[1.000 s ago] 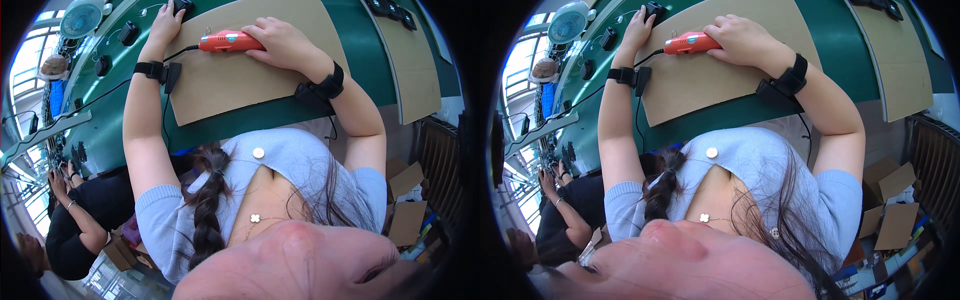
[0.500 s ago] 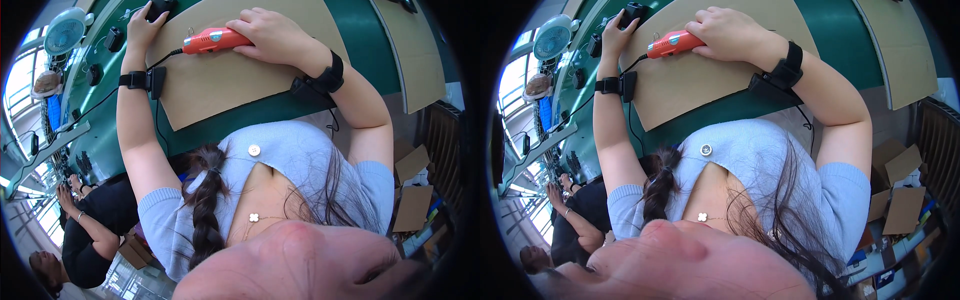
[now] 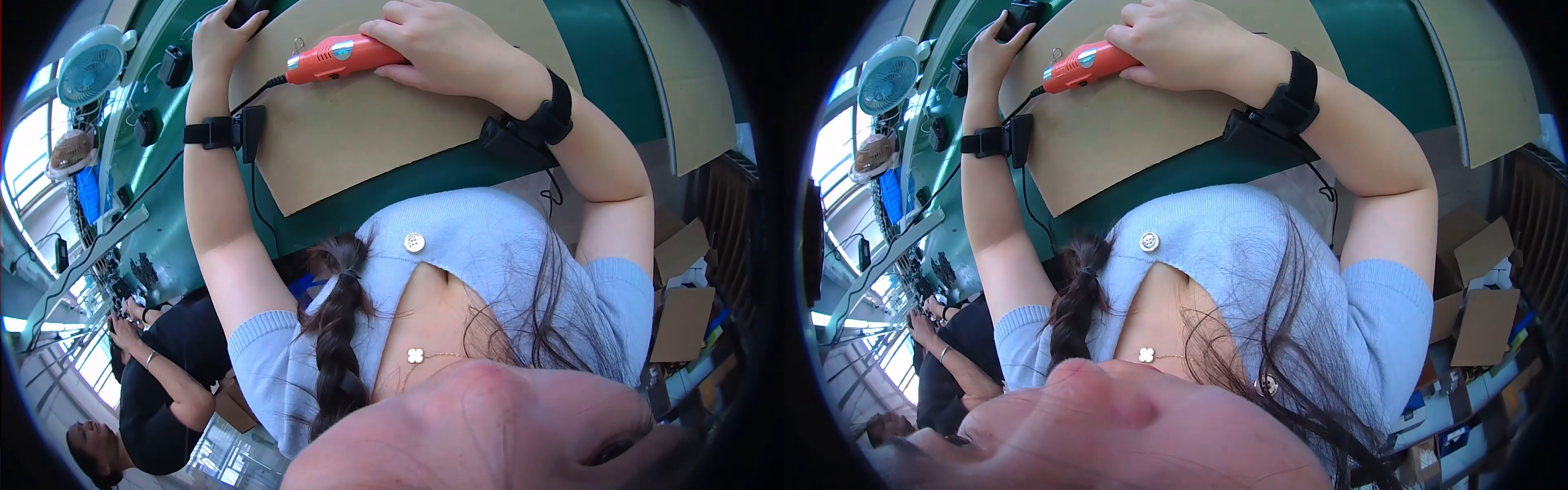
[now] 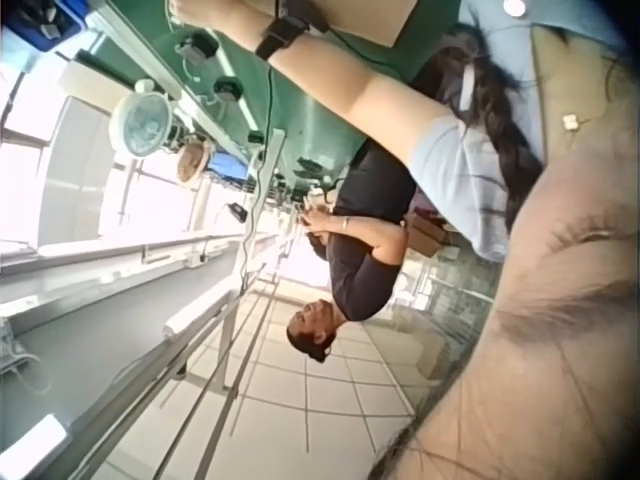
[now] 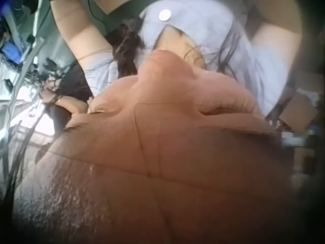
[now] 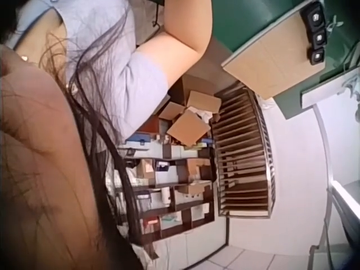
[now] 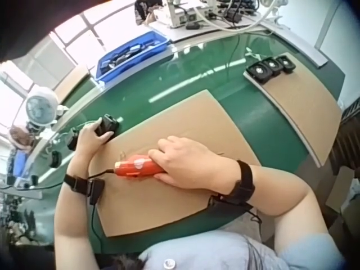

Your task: Assembling electronic devices using an electric screwdriver at a manual workstation.

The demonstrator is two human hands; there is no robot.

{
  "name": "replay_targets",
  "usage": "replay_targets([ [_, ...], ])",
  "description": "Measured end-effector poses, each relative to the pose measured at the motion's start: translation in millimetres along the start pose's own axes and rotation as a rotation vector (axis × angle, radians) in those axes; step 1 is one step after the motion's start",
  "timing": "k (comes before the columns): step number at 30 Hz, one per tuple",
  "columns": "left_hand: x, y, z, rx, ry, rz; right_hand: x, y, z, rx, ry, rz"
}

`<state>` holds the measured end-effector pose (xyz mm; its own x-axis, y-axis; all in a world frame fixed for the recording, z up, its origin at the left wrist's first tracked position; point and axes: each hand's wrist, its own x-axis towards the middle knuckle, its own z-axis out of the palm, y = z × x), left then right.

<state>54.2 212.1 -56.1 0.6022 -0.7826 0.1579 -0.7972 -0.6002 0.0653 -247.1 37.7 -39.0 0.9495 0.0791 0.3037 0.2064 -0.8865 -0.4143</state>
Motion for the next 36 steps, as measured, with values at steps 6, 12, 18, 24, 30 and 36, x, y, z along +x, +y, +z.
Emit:
replay_targets([
  [6,-2.2,35.5,-25.5,-0.141,-0.169,-0.09,2.2,7.8,9.2,-0.116,0.015,-0.016],
  [12,2.0,-3.6,13.3,-0.031,0.036,-0.043,1.0,8.9,16.6,-0.11,0.032,0.004],
  [18,-0.3,15.3,-15.6,-0.122,0.098,-0.051,0.3,3.1,15.4,-0.069,-0.043,0.048],
  [24,-55.7,65.8,-88.1,-0.406,0.212,-0.04,-0.6,3.2,15.2,-0.104,-0.059,0.055],
  [30,-154.5,112.3,-85.7,-0.444,0.204,0.201,6.3,14.0,22.2,-0.145,-0.073,0.132],
  [36,-211.9,130.3,-23.8,-0.469,0.019,0.136,11.1,78.4,22.4,0.018,0.2,0.14],
])
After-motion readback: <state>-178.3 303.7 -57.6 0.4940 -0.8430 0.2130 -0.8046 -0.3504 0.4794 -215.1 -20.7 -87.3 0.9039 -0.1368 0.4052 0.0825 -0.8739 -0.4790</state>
